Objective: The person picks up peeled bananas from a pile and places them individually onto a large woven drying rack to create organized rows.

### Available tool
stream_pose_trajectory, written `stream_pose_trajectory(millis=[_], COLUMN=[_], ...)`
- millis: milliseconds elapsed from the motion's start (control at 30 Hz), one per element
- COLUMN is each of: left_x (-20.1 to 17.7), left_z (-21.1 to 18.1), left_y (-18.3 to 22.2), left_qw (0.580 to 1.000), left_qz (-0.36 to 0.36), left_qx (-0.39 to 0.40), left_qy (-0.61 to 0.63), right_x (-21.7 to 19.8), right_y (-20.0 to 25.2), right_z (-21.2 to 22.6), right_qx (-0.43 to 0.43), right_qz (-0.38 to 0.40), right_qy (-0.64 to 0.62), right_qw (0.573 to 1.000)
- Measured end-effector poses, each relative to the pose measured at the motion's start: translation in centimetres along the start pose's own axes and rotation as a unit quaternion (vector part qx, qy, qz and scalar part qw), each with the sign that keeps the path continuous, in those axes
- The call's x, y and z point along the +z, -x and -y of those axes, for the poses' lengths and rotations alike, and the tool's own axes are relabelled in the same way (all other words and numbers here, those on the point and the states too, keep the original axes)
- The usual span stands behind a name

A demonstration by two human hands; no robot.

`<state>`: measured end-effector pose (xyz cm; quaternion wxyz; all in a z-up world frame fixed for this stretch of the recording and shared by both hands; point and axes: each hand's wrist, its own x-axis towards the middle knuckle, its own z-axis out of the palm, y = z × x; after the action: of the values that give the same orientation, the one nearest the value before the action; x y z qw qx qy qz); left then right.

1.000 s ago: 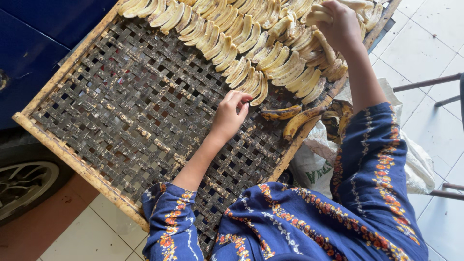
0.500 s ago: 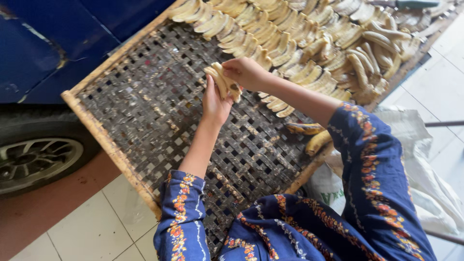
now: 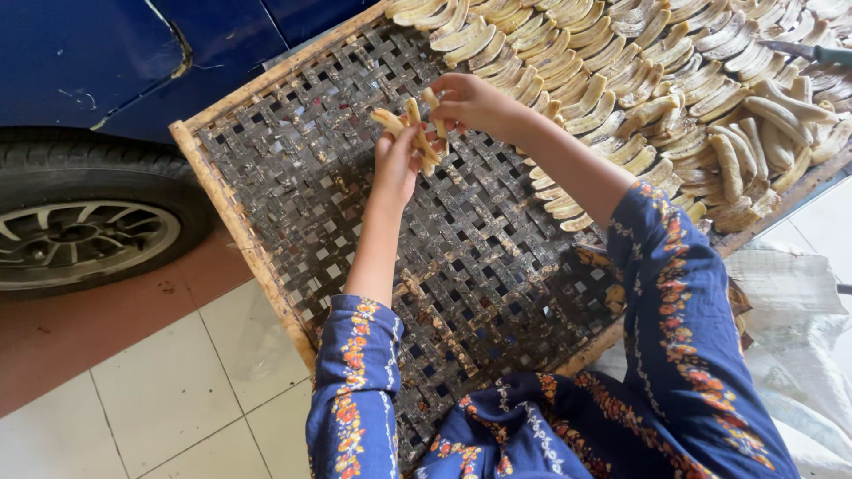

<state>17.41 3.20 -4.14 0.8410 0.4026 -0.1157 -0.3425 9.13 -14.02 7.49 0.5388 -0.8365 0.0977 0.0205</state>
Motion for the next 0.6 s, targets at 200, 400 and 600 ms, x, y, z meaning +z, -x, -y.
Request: stream_pose_trajectory(millis=[200,400,600], left_x=[0.6,0.7,-1.2], left_z=[-0.9,-1.7,-2.1], left_y=[0.3,0.3,-0.4], left_qw=[0.997,0.987,0.982], left_qz=[-0.040,-0.088,-0.094], left_qx=[-0.006,0.041,0.101], left_qy=[0.065,0.128,0.131], right_x=[-1.2,-1.8,-1.4], right_y=[0.6,-5.5,-16.2], right_z=[0.8,-0.6,-0.4], right_qx=[-0.008,-0.116,-0.326], right_qz=[-0.039,-0.111,-0.093], right_qy=[-0.038,0.051,0.134], right_qw=[0.998,0.986,0.931])
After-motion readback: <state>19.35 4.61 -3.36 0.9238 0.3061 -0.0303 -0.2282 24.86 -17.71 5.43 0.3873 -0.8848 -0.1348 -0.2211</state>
